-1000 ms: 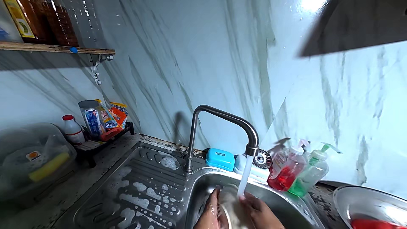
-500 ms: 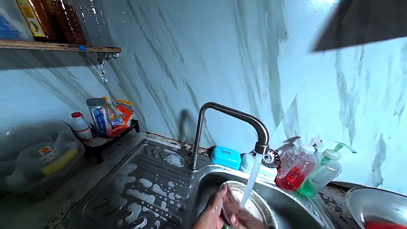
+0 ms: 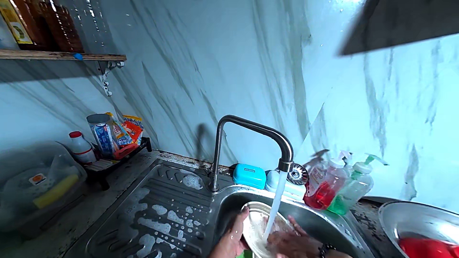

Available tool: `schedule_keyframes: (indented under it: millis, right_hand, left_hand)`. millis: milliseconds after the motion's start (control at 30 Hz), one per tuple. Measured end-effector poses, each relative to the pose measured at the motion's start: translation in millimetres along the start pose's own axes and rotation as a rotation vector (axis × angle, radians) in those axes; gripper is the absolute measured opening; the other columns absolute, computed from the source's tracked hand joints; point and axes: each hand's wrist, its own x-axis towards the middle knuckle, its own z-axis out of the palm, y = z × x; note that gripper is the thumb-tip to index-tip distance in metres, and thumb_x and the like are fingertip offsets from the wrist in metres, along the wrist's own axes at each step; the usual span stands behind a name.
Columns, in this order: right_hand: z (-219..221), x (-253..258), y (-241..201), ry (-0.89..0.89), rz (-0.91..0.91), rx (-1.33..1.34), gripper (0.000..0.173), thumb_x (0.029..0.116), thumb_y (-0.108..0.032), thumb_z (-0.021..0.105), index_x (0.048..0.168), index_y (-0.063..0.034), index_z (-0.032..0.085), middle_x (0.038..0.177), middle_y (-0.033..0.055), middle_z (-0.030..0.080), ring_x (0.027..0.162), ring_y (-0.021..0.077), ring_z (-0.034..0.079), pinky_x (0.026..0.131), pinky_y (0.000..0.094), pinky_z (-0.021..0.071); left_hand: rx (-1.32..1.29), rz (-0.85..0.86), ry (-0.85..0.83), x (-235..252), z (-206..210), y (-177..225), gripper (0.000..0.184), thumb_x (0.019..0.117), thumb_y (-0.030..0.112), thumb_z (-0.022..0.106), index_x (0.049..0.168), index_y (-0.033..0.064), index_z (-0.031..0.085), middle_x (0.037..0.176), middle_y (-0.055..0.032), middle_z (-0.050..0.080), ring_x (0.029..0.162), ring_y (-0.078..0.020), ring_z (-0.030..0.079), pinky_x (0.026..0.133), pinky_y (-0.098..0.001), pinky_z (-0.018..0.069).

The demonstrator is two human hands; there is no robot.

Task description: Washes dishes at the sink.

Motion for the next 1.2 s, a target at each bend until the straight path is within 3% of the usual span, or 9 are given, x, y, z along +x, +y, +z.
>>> schedule_keyframes:
  millis: [100,200,267,367,467,733,1000,1133,1200]
  right_hand:
    - [6.8,10.2,-21.2,0.095,0.014,0.175,0.074,0.1081,-0.045,0.041,0.161,0.0023,0.021,0.167,0.0288,0.018,0.158,0.0425,0.013,0.125,0.0640,-0.0021]
    - [-6.6,16.3,-51.4,0.135,0.136,0.229,0.064,0.1078,-0.026,0.051,0.160,0.0025,0.028,0.140,0.0368,0.054,0.130,0.0509,0.056,0.111,0.0618,0.0411]
    - [-23.2,18.9,-47.8,0.190,0.285,0.305,0.046,0.1059,-0.014,0.051,0.148,0.0050,0.047,0.124,0.0350,0.064,0.118,0.0503,0.062,0.105,0.0610,0.0453]
    - [-33.9,25.6,-40.0,0.436,0.457,0.553,0.037,0.1028,-0.010,0.055,0.134,0.0094,0.056,0.120,0.0300,0.066,0.116,0.0417,0.063,0.104,0.0544,0.0458]
    - [-27.6,26.9,-37.4,0.521,0.515,0.714,0.036,0.1094,-0.016,0.047,0.134,0.0073,0.058,0.125,0.0268,0.066,0.119,0.0356,0.063,0.108,0.0487,0.0448]
    - [-26.1,-12.7,-65.0,0.556,0.481,0.708,0.033,0.1106,-0.014,0.043,0.126,0.0095,0.059,0.106,0.0266,0.066,0.100,0.0352,0.065,0.094,0.0482,0.0488]
    - [-52.8,-20.5,-19.8,0.531,0.668,0.562,0.057,0.1099,-0.046,0.041,0.113,0.0040,0.068,0.108,0.0250,0.069,0.106,0.0375,0.066,0.095,0.0552,0.0480]
    - [-43.0,-26.4,-35.1,0.578,0.685,0.392,0.076,0.0966,-0.063,0.057,0.147,-0.0058,0.053,0.143,0.0225,0.057,0.134,0.0397,0.054,0.109,0.0602,0.0419]
    - [-34.4,-18.3,-47.6,0.472,0.617,0.247,0.087,0.0928,-0.055,0.067,0.161,-0.0119,0.035,0.163,0.0265,0.032,0.148,0.0492,0.031,0.115,0.0689,0.0279]
  left_hand:
    - [-0.046,-0.034,-0.006,3.5,12.3,2.3,0.056,0.1097,0.050,0.032,0.133,0.0051,0.054,0.112,-0.0187,0.065,0.097,-0.0293,0.065,0.083,-0.0477,0.0542]
    - [-0.109,-0.019,-0.019,1.3,19.6,5.6,0.070,0.1067,0.062,0.025,0.139,0.0056,0.050,0.117,-0.0206,0.064,0.101,-0.0311,0.064,0.086,-0.0500,0.0531]
    - [-0.121,0.066,0.025,-0.6,32.9,2.6,0.073,0.1069,0.062,0.018,0.143,0.0050,0.047,0.122,-0.0192,0.061,0.104,-0.0292,0.061,0.088,-0.0479,0.0507]
    - [0.041,0.493,0.171,-3.2,63.1,-25.1,0.048,0.1132,0.019,0.026,0.153,-0.0054,0.036,0.158,-0.0240,0.038,0.145,-0.0312,0.039,0.120,-0.0441,0.0302]
    - [0.270,0.935,0.322,3.6,76.0,-55.8,0.042,0.1021,0.001,0.041,0.138,-0.0172,0.051,0.149,-0.0362,0.045,0.142,-0.0453,0.042,0.122,-0.0507,0.0254]
    - [0.001,0.135,0.038,5.5,41.6,-21.6,0.050,0.1129,0.037,0.027,0.135,0.0006,0.052,0.116,-0.0185,0.063,0.100,-0.0268,0.061,0.087,-0.0457,0.0505]
    - [-0.311,-0.021,0.134,12.0,63.7,-58.6,0.063,0.1111,0.048,0.009,0.148,0.0038,0.037,0.136,-0.0248,0.050,0.113,-0.0344,0.055,0.089,-0.0520,0.0482]
    - [-0.324,0.038,0.113,17.5,59.4,-61.4,0.060,0.1125,0.041,0.009,0.157,0.0048,0.025,0.155,-0.0223,0.038,0.132,-0.0333,0.048,0.104,-0.0517,0.0439]
    - [-0.242,0.057,0.075,22.9,48.8,-63.0,0.052,0.1128,0.036,0.013,0.145,0.0010,0.036,0.131,-0.0190,0.052,0.110,-0.0248,0.057,0.088,-0.0421,0.0511]
